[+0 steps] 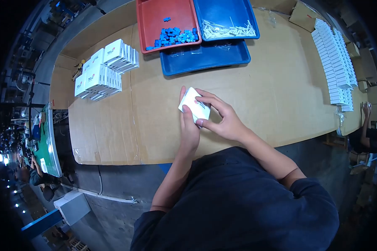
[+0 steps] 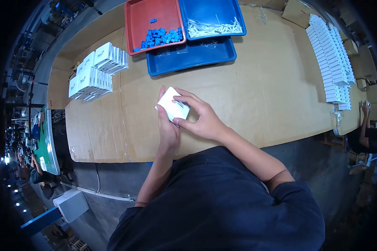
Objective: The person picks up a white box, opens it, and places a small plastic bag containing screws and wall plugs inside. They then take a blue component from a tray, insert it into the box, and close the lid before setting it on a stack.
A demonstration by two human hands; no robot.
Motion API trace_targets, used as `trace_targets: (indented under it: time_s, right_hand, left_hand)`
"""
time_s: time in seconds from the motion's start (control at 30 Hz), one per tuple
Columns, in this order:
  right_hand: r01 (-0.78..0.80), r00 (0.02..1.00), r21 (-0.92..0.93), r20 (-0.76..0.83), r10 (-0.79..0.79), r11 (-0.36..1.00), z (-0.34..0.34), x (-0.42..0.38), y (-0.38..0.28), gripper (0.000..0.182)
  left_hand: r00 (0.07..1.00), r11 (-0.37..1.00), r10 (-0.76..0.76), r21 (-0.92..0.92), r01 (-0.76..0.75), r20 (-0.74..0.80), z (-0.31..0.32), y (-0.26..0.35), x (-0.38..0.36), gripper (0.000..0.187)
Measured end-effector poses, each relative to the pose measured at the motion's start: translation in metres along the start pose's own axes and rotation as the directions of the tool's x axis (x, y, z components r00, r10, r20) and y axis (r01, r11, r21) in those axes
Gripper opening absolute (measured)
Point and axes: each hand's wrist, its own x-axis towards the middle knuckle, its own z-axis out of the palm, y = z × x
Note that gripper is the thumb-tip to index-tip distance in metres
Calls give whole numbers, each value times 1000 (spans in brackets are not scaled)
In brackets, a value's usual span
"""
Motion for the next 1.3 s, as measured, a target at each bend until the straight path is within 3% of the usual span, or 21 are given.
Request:
trace_targets:
  time_s: [0.1, 0.27, 0.53, 1.13, 1.2, 1.3]
  right_hand:
    - [80, 992, -312, -66, -106, 947, 11, -7, -10, 55]
    - [150, 979, -226, -101, -176, 963, 23, -12, -8, 57]
    - [288, 928, -368, -120, -352, 884, 25, -12, -1, 52]
    - [279, 924, -455, -111, -365, 846, 28, -15, 6, 50]
    - [270, 930, -450, -108, -353, 851, 26, -16, 10, 49]
    - [246, 941, -433, -106, -320, 867, 28, -16, 11, 50]
  left_hand:
    - [991, 997, 70, 30, -68, -110, 18, 10, 4, 86]
    - [982, 987, 156, -14, -158, -111, 28, 15, 3, 91]
    - [976, 981, 190, -31, -194, -105, 31, 14, 2, 98]
    - [978, 987, 152, -22, -157, -142, 30, 6, 0, 94]
    - [985, 981, 84, -159, -108, -150, 31, 8, 0, 95]
    - [984, 988, 101, -100, -117, -149, 26, 3, 1, 96]
